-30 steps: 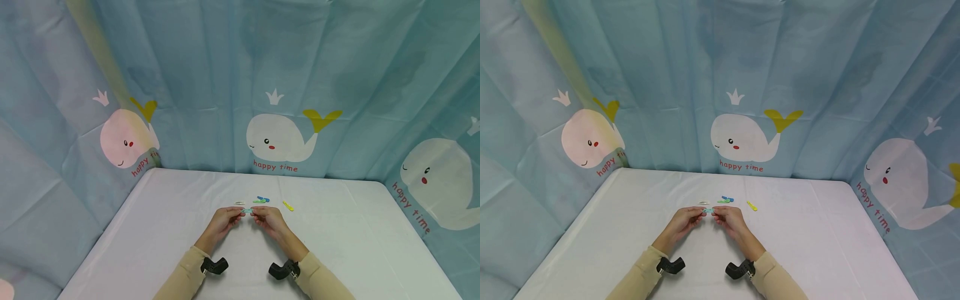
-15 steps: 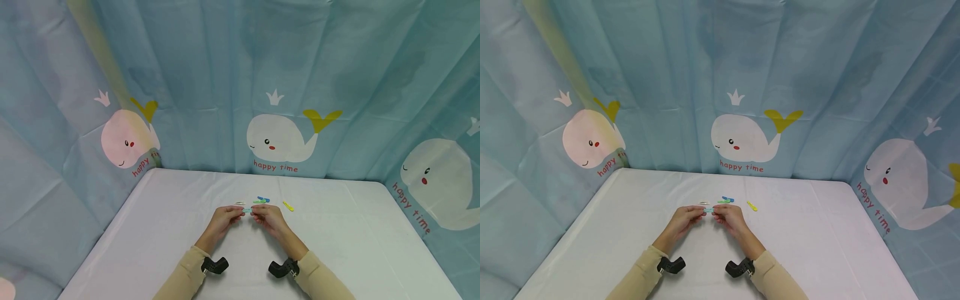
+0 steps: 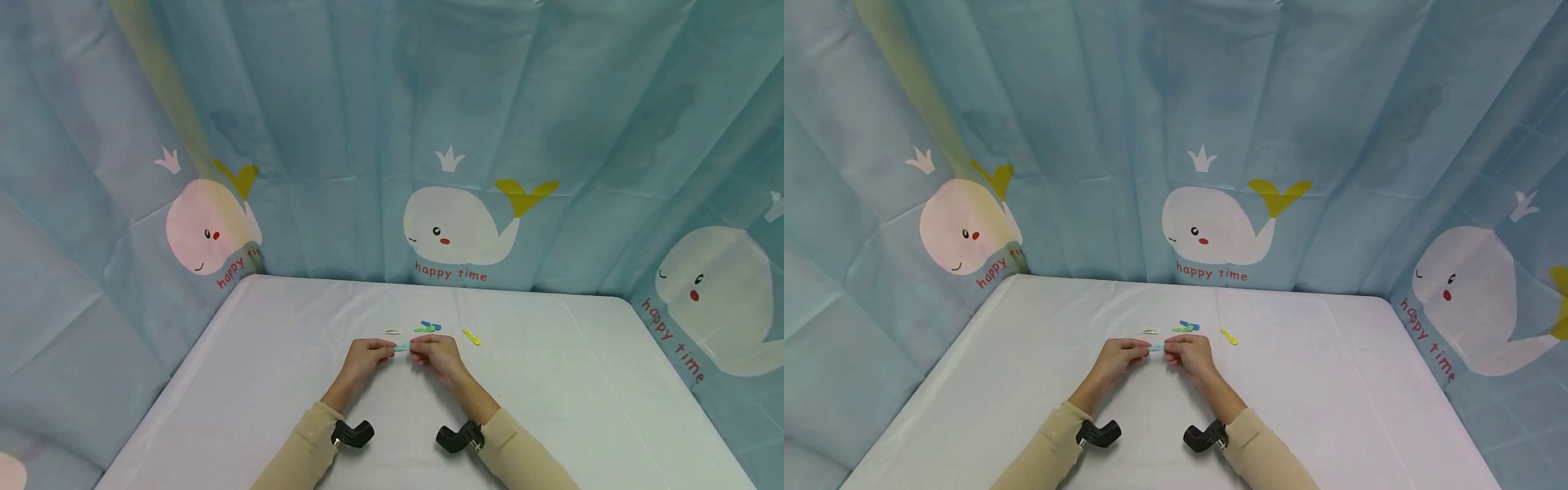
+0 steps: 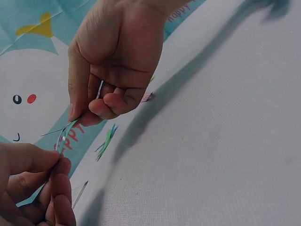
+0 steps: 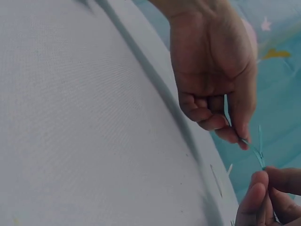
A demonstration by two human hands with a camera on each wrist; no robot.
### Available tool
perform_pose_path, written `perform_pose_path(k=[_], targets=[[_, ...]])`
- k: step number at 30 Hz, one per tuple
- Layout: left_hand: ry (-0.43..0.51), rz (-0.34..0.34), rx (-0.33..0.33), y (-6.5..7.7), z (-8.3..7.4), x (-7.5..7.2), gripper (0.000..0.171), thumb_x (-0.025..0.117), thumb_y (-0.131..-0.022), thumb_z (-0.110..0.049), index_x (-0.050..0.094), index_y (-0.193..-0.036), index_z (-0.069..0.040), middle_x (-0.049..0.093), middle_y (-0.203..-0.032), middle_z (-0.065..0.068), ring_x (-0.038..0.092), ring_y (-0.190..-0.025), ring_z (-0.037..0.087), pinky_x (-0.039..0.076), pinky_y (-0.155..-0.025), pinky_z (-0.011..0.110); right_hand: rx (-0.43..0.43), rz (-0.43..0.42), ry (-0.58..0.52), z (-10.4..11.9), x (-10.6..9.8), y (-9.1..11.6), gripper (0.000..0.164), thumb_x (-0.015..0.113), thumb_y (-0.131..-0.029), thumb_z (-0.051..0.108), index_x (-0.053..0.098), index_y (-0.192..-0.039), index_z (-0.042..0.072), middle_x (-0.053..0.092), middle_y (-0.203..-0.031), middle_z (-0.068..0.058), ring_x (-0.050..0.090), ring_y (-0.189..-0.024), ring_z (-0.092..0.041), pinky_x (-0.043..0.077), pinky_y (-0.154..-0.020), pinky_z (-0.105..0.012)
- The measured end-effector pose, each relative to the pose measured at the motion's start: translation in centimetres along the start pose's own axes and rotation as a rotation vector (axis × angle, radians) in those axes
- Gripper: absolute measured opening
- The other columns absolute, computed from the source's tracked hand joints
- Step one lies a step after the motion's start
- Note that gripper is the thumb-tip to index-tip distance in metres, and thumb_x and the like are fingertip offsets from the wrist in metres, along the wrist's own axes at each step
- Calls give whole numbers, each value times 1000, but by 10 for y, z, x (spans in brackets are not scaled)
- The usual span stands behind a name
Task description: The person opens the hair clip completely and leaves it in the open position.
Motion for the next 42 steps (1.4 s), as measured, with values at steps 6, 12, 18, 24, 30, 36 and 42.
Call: perform_pose_path(k=[6, 12, 18, 24, 30, 36, 42], targets=[[-131, -27, 35, 0, -1, -1, 13, 69, -83, -3, 75, -91, 5, 73, -79, 6, 56, -65, 4, 48, -62, 19, -17, -24, 101, -1, 0, -2, 15, 68, -85, 1, 71, -96, -10, 65, -66, 1, 56, -55, -8, 49, -54, -21], [-263, -34, 76, 1, -5, -2, 11, 69, -83, -4, 76, -89, 2, 72, -77, 4, 55, -64, 5, 45, -61, 20, -47, -33, 182, 0, 2, -1, 13, 68, -84, 0, 71, -93, -9, 63, -63, 1, 55, -52, -8, 48, -51, -20], [-362, -58, 91, 3, -6, -4, 10, 69, -83, -7, 76, -87, -3, 71, -76, 4, 51, -65, 10, 41, -61, 23, -78, -34, 274, 2, 4, -1, 10, 69, -84, 1, 72, -90, -7, 63, -63, 0, 54, -51, -9, 48, -51, -20], [-447, -81, 123, 4, -9, -6, 8, 69, -83, -9, 77, -85, -6, 74, -83, 6, 55, -71, 12, 42, -65, 26, -112, -40, 372, 4, 8, -3, 7, 71, -84, 1, 73, -87, -5, 67, -65, -3, 55, -49, -8, 48, -50, -19], [-531, -89, 126, 5, -9, -7, 7, 69, -83, -8, 76, -84, -6, 74, -82, 6, 57, -71, 13, 43, -64, 28, -169, -23, 490, 7, 14, -1, 6, 71, -84, 4, 74, -82, -1, 64, -60, 0, 53, -49, -7, 45, -49, -20], [-606, -88, 143, 9, -12, -6, 6, 70, -82, -7, 76, -82, -8, 73, -80, 4, 59, -70, 14, 44, -63, 29, -226, -11, 591, 11, 20, 2, 5, 71, -81, 3, 74, -78, -1, 61, -58, -1, 50, -50, -8, 42, -48, -21], [-689, -101, 195, 11, -15, -5, 6, 70, -81, -7, 76, -81, -9, 73, -80, 3, 63, -71, 17, 47, -63, 31, -269, -12, 660, 12, 24, 3, 5, 72, -78, 1, 74, -74, 0, 61, -56, 0, 49, -48, -7, 40, -48, -20]])
Point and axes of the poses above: each hand's wrist, its own y-axis away from the middle knuckle, its own x-axis out of the palm, z = x × y, the point moved 7 cm from there along -y, towards the middle knuckle
